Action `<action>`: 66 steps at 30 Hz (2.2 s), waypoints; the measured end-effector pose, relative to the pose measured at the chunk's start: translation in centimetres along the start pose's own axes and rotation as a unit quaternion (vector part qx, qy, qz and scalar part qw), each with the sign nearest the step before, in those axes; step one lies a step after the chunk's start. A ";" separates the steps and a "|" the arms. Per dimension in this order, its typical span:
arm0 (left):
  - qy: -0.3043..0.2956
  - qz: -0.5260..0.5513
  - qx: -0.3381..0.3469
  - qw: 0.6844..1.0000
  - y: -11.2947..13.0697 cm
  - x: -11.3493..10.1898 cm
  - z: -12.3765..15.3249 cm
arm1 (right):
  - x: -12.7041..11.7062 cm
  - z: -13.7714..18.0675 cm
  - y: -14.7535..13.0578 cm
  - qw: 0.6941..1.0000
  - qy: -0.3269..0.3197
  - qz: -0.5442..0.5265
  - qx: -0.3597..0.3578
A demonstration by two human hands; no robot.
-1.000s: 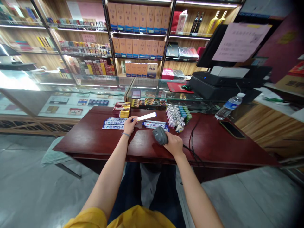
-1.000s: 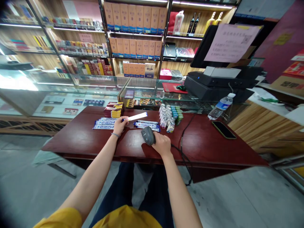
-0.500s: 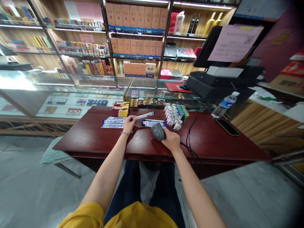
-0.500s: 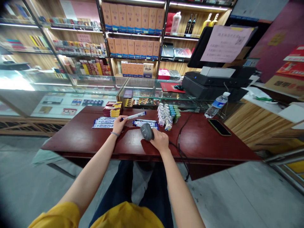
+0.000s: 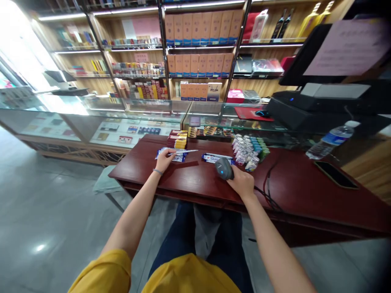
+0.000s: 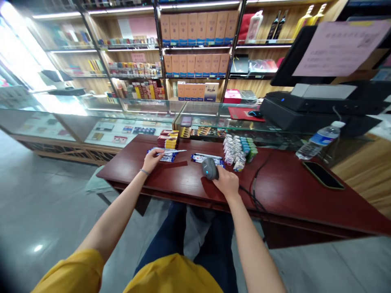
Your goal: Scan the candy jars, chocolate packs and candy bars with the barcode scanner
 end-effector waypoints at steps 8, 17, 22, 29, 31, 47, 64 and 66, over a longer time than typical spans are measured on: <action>-0.054 -0.086 0.008 0.995 -1.2 -3.9 0.6 | 0.1 0.1 0.0 0.999 0.029 0.015 -0.009; -0.161 -0.217 0.088 0.959 -2.2 -6.3 -0.3 | 0.1 0.1 0.0 0.999 0.042 0.022 -0.014; -0.125 -0.282 0.091 0.947 -2.9 -6.6 -0.3 | 0.2 0.2 0.2 0.998 0.062 0.020 -0.026; -0.125 -0.311 0.102 0.937 -3.8 -6.2 -0.2 | 0.3 0.2 0.2 0.999 0.048 0.013 -0.015; -0.119 -0.314 0.106 0.936 -3.7 -6.2 -0.2 | 0.2 0.2 0.1 0.999 0.042 0.012 -0.010; -0.164 -0.205 0.158 0.952 2.4 8.5 1.0 | -0.3 0.4 0.6 0.999 0.024 -0.010 0.047; -0.202 -0.282 0.139 0.928 1.1 17.2 1.0 | -0.3 0.5 0.6 0.998 0.006 -0.019 0.063; -0.195 -0.302 0.133 0.924 0.9 17.2 1.0 | -0.2 0.5 0.7 0.998 0.008 -0.022 0.061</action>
Point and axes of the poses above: each hand's wrist, its own z-axis away from the middle knuckle, its own x-axis out of the palm, y = z × x, the point moved 2 cm from there along -z, towards the middle knuckle, and after that the axes turned 3 degrees about z, right-handed, at the moved point
